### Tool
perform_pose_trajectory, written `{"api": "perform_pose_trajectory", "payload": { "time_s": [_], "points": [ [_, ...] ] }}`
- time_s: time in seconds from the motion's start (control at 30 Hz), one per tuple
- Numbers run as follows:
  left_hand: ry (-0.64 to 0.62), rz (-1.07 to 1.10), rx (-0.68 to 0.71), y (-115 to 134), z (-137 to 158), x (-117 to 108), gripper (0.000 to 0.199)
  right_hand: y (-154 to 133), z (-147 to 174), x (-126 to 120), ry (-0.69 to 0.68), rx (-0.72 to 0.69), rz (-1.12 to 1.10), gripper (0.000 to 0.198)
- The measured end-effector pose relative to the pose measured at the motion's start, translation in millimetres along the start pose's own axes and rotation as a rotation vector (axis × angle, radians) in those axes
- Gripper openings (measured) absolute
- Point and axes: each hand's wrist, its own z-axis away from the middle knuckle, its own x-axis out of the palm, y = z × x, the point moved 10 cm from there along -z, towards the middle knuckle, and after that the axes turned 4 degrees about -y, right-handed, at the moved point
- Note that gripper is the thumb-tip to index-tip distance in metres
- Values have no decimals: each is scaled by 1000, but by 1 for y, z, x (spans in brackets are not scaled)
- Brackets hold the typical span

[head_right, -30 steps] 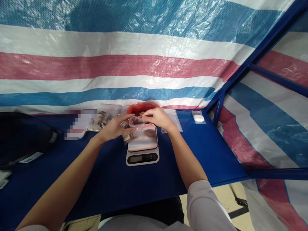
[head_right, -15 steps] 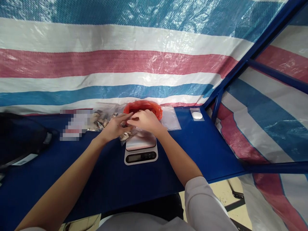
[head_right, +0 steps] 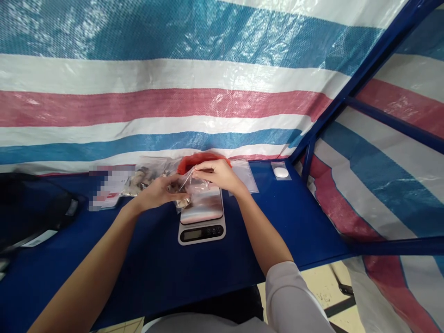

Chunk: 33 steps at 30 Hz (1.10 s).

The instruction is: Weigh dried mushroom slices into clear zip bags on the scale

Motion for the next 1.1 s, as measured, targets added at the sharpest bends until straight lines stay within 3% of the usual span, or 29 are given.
{"api": "perform_pose_trajectory", "payload": {
  "time_s": [0.13, 0.3, 0.5, 0.67, 0.77, 0.93, 1.1],
  "points": [
    [11, 2, -24, 5, 2, -11, 54, 7, -1, -12, 52, -20, -80, 24],
    [119, -8, -78, -3, -1, -37, 59, 31, -9, -29, 172, -1, -202, 29],
    [225, -160, -65, -2, -16, -63, 43, 55, -26, -43, 355, 74, -355, 45],
    [201, -232, -23, 13, -31, -70, 31, 65, -40, -40, 357, 97, -354, 49],
    [224, -250, -66, 4, -33, -76, 33, 72, -42, -36, 331, 98, -344, 42],
    [392, -11, -137, -32, -28, -84, 59, 87, -39, -40, 356, 134, -353, 38],
    [543, 283, -109, -49, -27, -84, 65, 99, -38, -39, 353, 197, -337, 36]
  ]
}}
